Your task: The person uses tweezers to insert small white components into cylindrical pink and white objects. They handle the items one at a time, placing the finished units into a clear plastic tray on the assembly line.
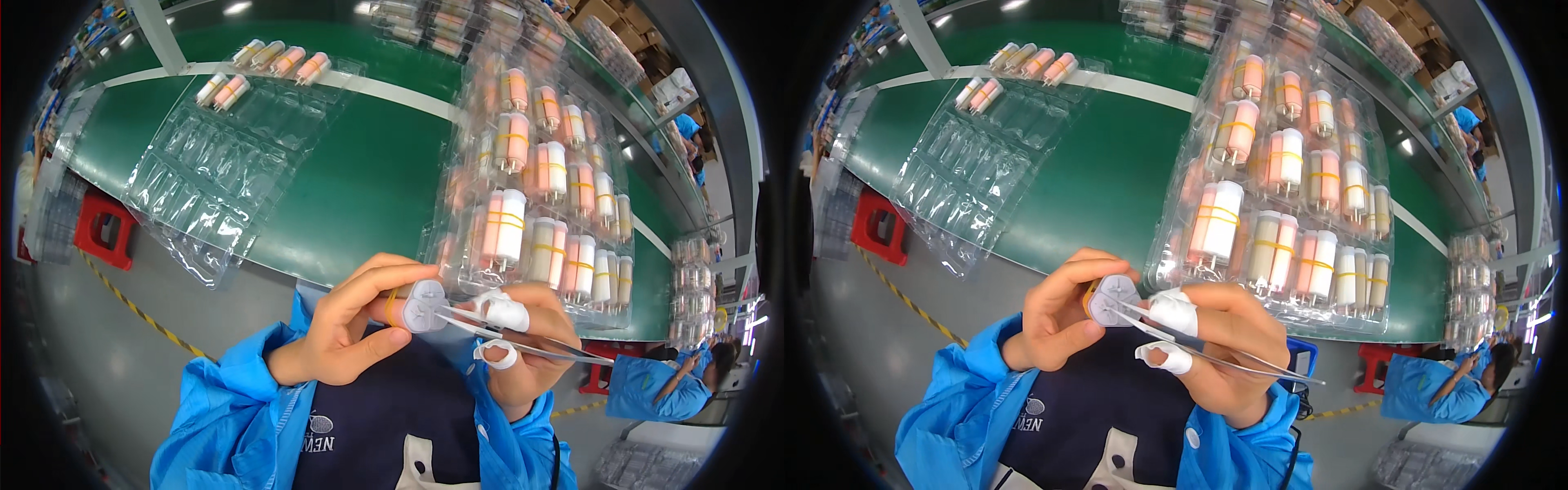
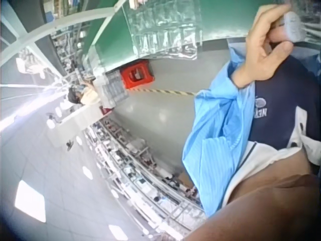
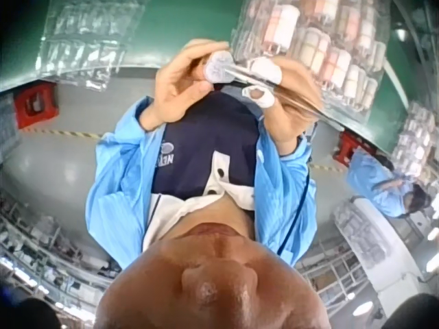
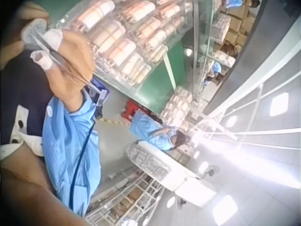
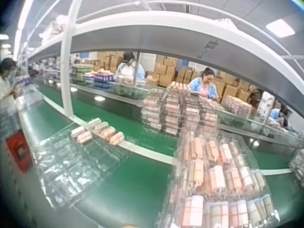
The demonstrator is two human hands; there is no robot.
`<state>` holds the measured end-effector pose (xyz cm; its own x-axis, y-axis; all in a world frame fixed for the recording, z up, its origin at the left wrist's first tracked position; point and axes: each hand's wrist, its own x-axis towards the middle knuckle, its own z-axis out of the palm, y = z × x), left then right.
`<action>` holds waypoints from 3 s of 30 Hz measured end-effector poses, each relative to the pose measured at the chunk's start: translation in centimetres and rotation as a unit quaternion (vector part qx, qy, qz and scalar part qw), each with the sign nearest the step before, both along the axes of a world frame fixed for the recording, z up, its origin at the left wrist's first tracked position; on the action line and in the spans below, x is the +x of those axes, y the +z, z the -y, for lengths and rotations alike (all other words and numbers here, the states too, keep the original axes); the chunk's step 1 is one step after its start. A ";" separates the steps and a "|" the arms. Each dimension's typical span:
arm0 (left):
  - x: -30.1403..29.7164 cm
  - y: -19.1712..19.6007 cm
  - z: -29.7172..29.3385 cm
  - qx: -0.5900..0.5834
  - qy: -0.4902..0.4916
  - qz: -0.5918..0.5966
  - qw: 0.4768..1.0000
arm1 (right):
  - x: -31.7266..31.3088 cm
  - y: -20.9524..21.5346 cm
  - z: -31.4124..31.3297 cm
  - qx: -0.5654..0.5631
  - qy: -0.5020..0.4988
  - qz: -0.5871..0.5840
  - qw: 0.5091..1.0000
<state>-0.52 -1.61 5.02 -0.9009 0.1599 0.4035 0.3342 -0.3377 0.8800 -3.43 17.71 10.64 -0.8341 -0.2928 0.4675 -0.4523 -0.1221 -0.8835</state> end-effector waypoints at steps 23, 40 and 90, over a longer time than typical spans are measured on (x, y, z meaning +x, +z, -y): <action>0.0 -0.4 0.4 -0.036 0.019 -0.054 0.998 | 0.9 0.3 1.1 0.060 -0.017 0.021 0.998; 0.1 -0.4 0.3 -0.039 0.048 -0.053 0.997 | 0.8 -0.9 1.3 0.031 -0.035 0.030 0.998; 0.0 -0.4 0.9 -0.155 0.093 -0.110 0.977 | 0.2 0.4 1.3 0.107 0.001 0.004 0.994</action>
<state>-0.49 -2.55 4.67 -0.8225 0.1466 0.5495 0.5576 0.0176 0.8299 -3.22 16.46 11.04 -0.8371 -0.3866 0.3872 -0.4450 0.0692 -0.8929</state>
